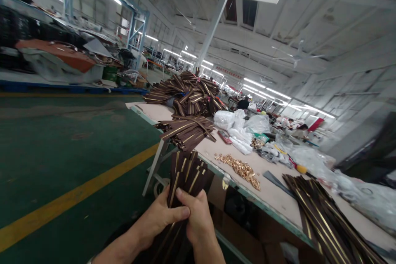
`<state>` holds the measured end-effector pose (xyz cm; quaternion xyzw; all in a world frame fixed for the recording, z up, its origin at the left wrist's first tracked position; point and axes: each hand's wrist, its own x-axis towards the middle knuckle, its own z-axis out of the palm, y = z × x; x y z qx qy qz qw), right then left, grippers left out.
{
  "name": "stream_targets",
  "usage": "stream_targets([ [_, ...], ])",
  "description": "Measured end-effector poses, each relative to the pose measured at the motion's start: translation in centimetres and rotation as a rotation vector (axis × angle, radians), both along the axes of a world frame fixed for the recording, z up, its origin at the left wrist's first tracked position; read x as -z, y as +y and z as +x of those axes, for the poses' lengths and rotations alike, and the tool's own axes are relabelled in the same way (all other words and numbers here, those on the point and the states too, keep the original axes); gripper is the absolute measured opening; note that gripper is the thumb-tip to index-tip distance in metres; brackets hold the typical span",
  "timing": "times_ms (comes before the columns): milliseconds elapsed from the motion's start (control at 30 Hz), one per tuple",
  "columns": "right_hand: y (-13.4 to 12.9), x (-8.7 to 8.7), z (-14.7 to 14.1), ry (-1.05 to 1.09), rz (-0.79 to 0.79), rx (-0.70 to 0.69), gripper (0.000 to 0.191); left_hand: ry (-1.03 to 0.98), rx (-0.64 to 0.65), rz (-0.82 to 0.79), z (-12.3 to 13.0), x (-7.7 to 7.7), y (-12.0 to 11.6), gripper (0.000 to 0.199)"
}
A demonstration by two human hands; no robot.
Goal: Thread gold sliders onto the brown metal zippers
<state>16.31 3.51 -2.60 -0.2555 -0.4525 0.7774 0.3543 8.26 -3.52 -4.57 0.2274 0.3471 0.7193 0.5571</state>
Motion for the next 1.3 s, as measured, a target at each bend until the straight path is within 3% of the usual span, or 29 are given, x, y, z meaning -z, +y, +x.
stream_targets([
  [133, 0.3, 0.1, 0.6, -0.099, 0.153, -0.053, 0.027, -0.02, 0.058, -0.053, -0.1, 0.1, -0.1, 0.07],
  [300, 1.2, -1.3, 1.7, -0.446, 0.737, 0.104, 0.03, -0.02, 0.131, -0.11, 0.0, -0.2, -0.6, 0.054],
  [367, 1.6, -1.3, 1.9, -0.546, 0.889, 0.09, 0.034, -0.017, 0.151, -0.13, 0.1, -0.1, -0.7, 0.046],
  [467, 1.9, -0.8, 2.0, -0.564, 0.862, 0.021, 0.056, -0.008, 0.159, -0.17, 0.0, 0.3, -0.8, 0.036],
  [567, 2.1, -1.0, 2.3, -0.523, 0.924, 0.185, 0.084, 0.001, 0.16, -0.208, -0.3, 0.5, -0.8, 0.032],
  [633, 2.1, -2.1, 2.6, -0.538, 1.147, 0.252, 0.077, 0.018, 0.17, -0.214, -0.3, 0.5, -0.7, 0.035],
  [700, 2.1, -3.6, 2.7, -0.606, 1.412, 0.157, 0.054, 0.04, 0.182, -0.206, -0.3, 0.4, -0.6, 0.038],
  [767, 2.1, -4.9, 2.5, -0.668, 1.549, 0.032, 0.035, 0.057, 0.191, -0.199, -0.2, 0.3, -0.6, 0.037],
  [867, 2.3, -5.7, 1.8, -0.666, 1.548, 0.013, 0.013, 0.069, 0.195, -0.207, -0.1, 0.0, -0.6, 0.035],
  [1133, 4.5, -5.7, -0.1, -0.528, 1.339, 0.223, 0.009, 0.029, 0.196, -0.213, 0.2, -0.3, -0.8, 0.028],
  [1167, 4.6, -5.6, 0.1, -0.517, 1.276, 0.233, 0.017, 0.016, 0.183, -0.219, 0.1, -0.1, -0.8, 0.029],
  [1267, 4.1, -4.8, 1.6, -0.517, 0.987, 0.299, 0.069, -0.013, 0.141, -0.237, -0.3, 0.8, -0.6, 0.034],
  [1300, 3.8, -4.3, 2.2, -0.526, 0.877, 0.307, 0.079, -0.016, 0.129, -0.239, -0.4, 1.1, -0.6, 0.036],
])
